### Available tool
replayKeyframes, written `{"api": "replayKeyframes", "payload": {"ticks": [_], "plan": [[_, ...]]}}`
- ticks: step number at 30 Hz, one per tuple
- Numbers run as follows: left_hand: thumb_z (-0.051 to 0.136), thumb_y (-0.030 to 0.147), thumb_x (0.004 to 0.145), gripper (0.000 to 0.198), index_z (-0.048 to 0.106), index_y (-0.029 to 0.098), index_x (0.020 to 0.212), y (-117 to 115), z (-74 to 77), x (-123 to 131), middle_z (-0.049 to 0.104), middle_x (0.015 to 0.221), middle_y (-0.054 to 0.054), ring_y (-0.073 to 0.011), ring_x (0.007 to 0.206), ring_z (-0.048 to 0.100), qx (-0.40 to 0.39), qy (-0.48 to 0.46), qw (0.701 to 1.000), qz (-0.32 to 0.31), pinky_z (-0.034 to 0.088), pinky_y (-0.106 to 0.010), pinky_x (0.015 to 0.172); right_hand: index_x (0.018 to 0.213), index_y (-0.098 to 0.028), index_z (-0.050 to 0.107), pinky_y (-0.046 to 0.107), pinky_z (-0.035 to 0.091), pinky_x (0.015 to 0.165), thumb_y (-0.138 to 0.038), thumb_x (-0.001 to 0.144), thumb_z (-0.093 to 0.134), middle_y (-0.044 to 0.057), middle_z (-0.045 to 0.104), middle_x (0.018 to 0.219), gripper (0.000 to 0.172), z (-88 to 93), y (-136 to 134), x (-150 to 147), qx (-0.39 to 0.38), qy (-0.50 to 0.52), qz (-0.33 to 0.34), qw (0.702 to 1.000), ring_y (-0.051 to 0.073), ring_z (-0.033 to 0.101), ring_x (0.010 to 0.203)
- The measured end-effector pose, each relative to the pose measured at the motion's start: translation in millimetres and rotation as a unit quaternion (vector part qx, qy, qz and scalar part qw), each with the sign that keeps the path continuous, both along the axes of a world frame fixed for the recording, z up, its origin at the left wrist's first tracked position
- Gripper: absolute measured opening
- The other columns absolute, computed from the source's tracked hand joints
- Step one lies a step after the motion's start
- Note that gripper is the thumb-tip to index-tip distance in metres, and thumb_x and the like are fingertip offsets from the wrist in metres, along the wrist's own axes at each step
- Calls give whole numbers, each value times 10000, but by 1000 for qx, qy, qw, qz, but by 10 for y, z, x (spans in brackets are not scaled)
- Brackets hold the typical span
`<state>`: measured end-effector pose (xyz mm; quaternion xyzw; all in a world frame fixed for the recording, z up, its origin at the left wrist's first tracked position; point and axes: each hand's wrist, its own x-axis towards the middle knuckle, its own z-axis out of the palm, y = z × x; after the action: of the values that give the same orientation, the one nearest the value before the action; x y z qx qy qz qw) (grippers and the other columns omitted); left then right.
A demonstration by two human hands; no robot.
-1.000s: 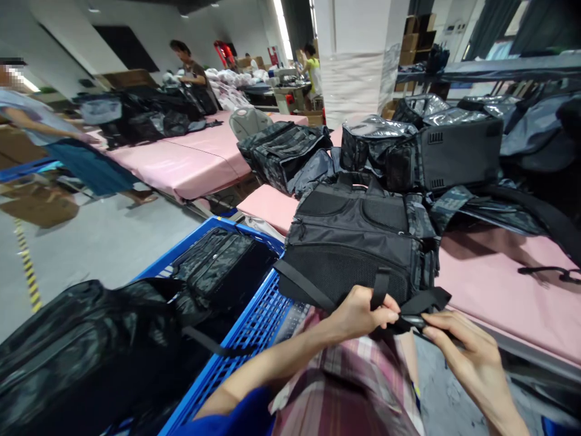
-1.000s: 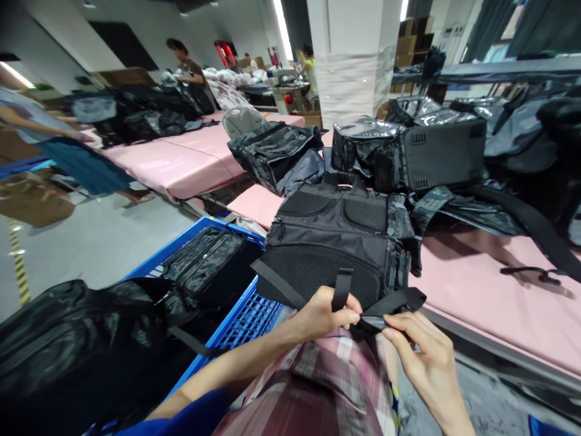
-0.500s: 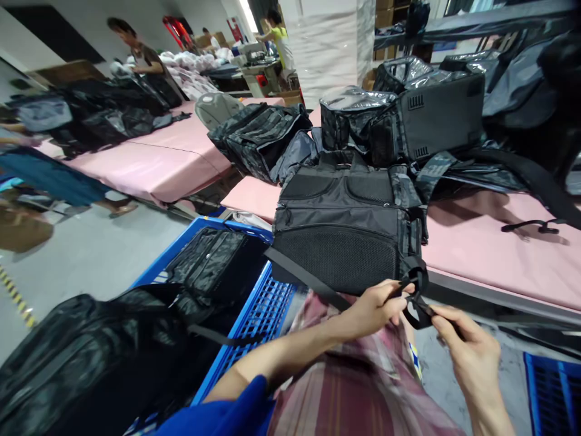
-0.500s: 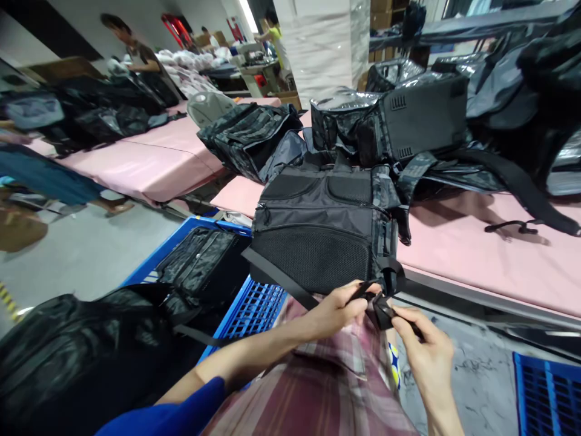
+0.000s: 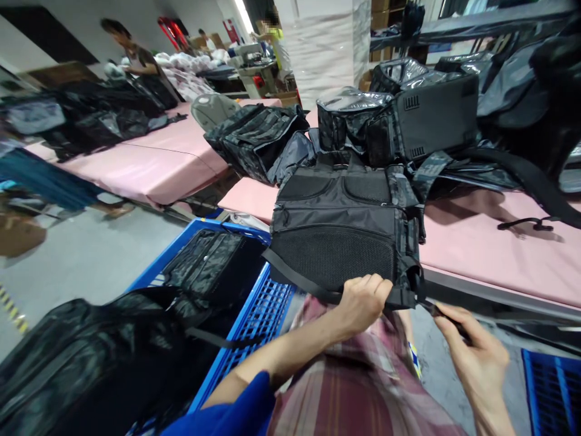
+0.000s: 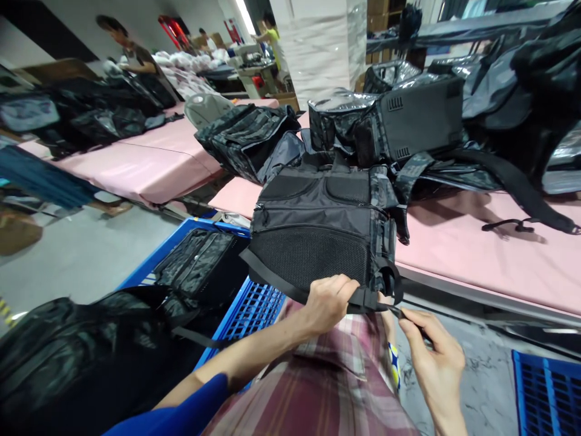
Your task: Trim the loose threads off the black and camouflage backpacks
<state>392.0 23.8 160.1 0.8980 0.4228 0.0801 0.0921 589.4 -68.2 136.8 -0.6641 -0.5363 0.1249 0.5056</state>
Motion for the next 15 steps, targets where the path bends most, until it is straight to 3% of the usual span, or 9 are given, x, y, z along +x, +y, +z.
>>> {"api": "replayKeyframes", "payload": {"ticks": [5,8,10,12,15], "plan": [[394,124,886,253,615,195,987,-50,30,47,653,907,-29,-173,818,599,-53,-24,998,5,455,-288,691,830,-225,714,289,521,716,-339,801,629,39,697,850,145,95,130,-194,9,1,82,997,169,640,754],[438,135,869,249,674,196,917,-32,105,-100,674,876,-24,-158,774,599,-192,-33,980,-37,436,-258,684,791,-202,707,275,519,632,-383,768,656,53,684,796,190,-22,159,-103,-35,88,62,994,166,627,700],[518,165,846,202,704,221,900,22,139,-340,694,876,1,-138,764,600,-327,8,934,-144,428,-224,705,835,-181,692,243,489,527,-424,733,680,58,667,774,263,-152,174,33,-51,187,-16,981,148,600,639],[609,183,801,177,716,253,924,88,121,-680,705,885,31,-121,770,599,-412,90,878,-226,418,-196,719,911,-169,670,215,455,469,-454,674,718,52,650,779,374,-293,204,158,-52,263,-82,960,129,574,613],[670,174,728,77,730,197,769,144,15,-1267,653,623,30,-121,568,530,-388,218,882,-155,377,-206,556,1024,-146,642,193,409,424,-489,620,738,28,618,744,539,-491,271,217,-73,278,-113,951,99,518,553]]}}
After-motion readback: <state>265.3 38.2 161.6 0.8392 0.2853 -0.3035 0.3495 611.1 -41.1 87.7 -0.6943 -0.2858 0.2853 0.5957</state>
